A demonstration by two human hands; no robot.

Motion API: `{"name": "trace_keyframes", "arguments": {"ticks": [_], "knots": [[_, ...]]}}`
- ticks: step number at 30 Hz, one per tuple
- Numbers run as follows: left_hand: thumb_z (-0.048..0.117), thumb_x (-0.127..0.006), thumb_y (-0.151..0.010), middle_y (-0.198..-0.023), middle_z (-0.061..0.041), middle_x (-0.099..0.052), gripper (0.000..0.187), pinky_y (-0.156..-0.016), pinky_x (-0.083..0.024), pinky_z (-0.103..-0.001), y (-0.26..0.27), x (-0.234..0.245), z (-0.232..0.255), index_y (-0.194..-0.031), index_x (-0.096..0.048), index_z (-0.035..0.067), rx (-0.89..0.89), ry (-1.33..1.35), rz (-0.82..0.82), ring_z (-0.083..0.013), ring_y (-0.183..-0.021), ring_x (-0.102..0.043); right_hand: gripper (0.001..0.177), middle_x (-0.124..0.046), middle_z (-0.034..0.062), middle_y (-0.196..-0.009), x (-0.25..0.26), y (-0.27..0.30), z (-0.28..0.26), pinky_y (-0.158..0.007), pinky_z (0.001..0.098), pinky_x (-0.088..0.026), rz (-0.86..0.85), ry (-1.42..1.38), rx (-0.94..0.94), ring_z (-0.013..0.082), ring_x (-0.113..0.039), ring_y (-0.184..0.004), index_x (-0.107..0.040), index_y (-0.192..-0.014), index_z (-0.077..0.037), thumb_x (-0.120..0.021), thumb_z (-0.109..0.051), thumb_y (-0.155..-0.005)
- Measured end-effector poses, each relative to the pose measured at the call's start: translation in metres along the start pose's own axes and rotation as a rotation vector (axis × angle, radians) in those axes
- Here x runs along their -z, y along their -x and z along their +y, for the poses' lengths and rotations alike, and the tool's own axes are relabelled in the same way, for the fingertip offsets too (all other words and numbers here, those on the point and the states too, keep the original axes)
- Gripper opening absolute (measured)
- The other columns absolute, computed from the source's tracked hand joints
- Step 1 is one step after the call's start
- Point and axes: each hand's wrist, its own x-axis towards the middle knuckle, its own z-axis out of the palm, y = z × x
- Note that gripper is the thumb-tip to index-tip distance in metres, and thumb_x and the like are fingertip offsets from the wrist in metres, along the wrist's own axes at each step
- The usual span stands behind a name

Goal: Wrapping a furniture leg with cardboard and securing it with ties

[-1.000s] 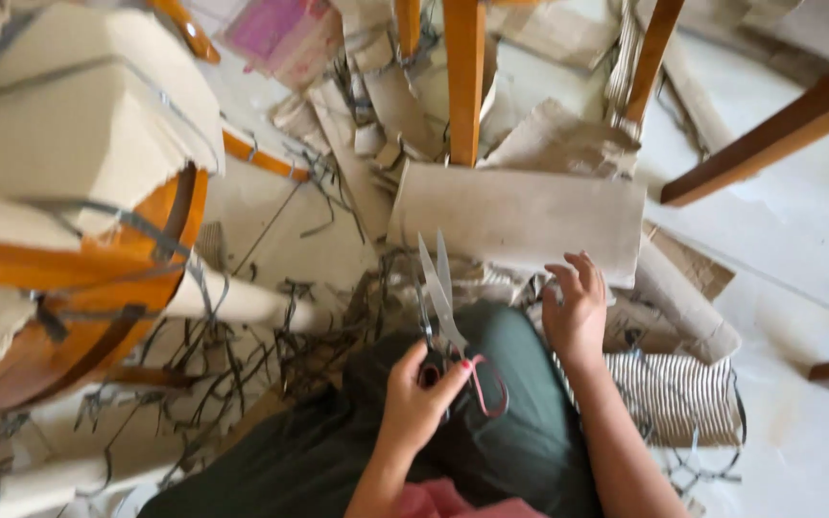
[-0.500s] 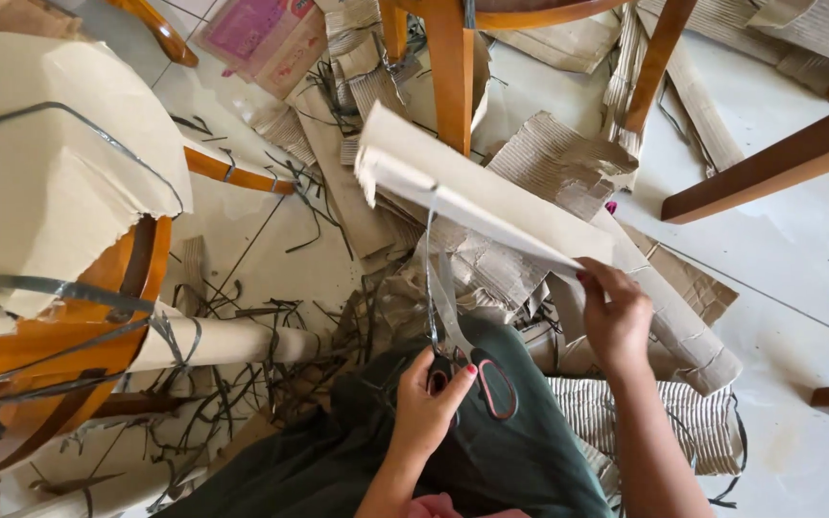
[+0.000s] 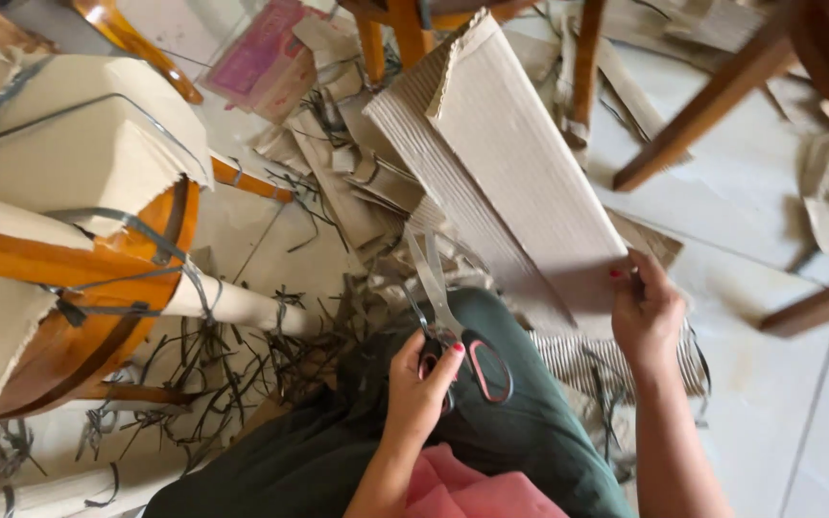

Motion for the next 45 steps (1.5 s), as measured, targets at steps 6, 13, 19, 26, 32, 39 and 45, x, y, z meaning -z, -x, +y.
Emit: {"name": "trace_keyframes", "arguments": {"ticks": [6,13,19,26,32,39,45], "knots": [[0.017,-0.074,-0.094,-0.058,-0.007,-0.061,0.014,-0.058,-0.050,-0.027,0.031,-0.024,0.011,-0.087,-0.072,0.004,-0.170,0.010,-0.137,-0.0128,-0.058,-0.057,0.018,-0.061,0.0121,-0.082,0.039,0.052,0.005,-0.076,0.0369,-0.049,0.187,-0.203,-0.047,0.0190,-0.052,-0.078,-0.070,-0.121,-0.005,-0.056,-0.004,-0.111],[0.024,-0.062,-0.099,-0.066,0.001,-0.055,0.023,-0.054,-0.039,-0.024,0.067,-0.002,0.043,-0.081,-0.061,0.010,-0.245,-0.067,-0.198,-0.0096,-0.058,-0.052,0.043,-0.073,0.0020,-0.102,0.011,0.033,0.006,-0.078,0.0287,-0.047,0.065,-0.370,-0.584,0.0126,-0.063,-0.094,-0.072,-0.111,-0.010,-0.043,-0.040,-0.109],[0.026,-0.063,-0.098,-0.063,0.000,-0.051,0.025,-0.060,-0.040,-0.027,0.061,0.014,0.037,-0.081,-0.060,0.009,-0.189,-0.013,-0.006,-0.0105,-0.059,-0.048,0.040,-0.069,-0.0053,-0.085,-0.110,0.007,0.041,-0.061,0.0243,-0.042,-0.137,-0.544,-0.416,0.0024,-0.054,-0.078,-0.076,-0.101,-0.006,-0.064,-0.044,-0.101],[0.026,-0.065,-0.098,-0.065,0.000,-0.054,0.023,-0.059,-0.040,-0.028,0.021,0.015,0.021,-0.083,-0.064,0.009,0.011,-0.082,0.054,-0.0122,-0.059,-0.051,0.077,-0.073,0.0097,-0.120,-0.187,-0.027,0.043,-0.091,0.0326,-0.051,-0.209,-0.376,-0.633,0.0186,-0.067,-0.109,-0.070,-0.125,-0.004,-0.073,-0.064,-0.076],[0.024,-0.065,-0.098,-0.066,0.001,-0.053,0.019,-0.061,-0.042,-0.027,-0.003,0.011,0.013,-0.088,-0.067,0.009,0.087,-0.060,0.107,-0.0109,-0.061,-0.050,0.051,-0.074,0.0063,-0.105,-0.220,-0.041,0.033,-0.074,0.0323,-0.053,-0.306,-0.424,-0.920,0.0191,-0.067,-0.091,-0.073,-0.105,-0.007,-0.086,-0.046,-0.074],[0.024,-0.064,-0.098,-0.066,0.001,-0.054,0.020,-0.062,-0.042,-0.026,-0.009,-0.011,0.028,-0.085,-0.063,0.009,-0.041,-0.054,0.073,-0.0093,-0.061,-0.051,0.048,-0.061,0.0037,-0.072,-0.166,-0.051,0.054,-0.051,0.0318,-0.047,0.007,-0.184,-0.354,0.0148,-0.054,-0.063,-0.052,-0.072,-0.010,-0.094,-0.029,-0.086],[0.023,-0.064,-0.098,-0.068,0.002,-0.056,0.017,-0.059,-0.042,-0.024,0.014,-0.037,0.057,-0.085,-0.063,0.010,-0.140,-0.046,-0.041,-0.0101,-0.061,-0.054,0.056,-0.037,-0.0013,-0.066,-0.050,-0.059,0.017,-0.051,0.0378,-0.029,-0.025,-0.080,-0.141,0.0139,-0.033,-0.063,-0.033,-0.071,-0.012,-0.081,-0.026,-0.096]]}}
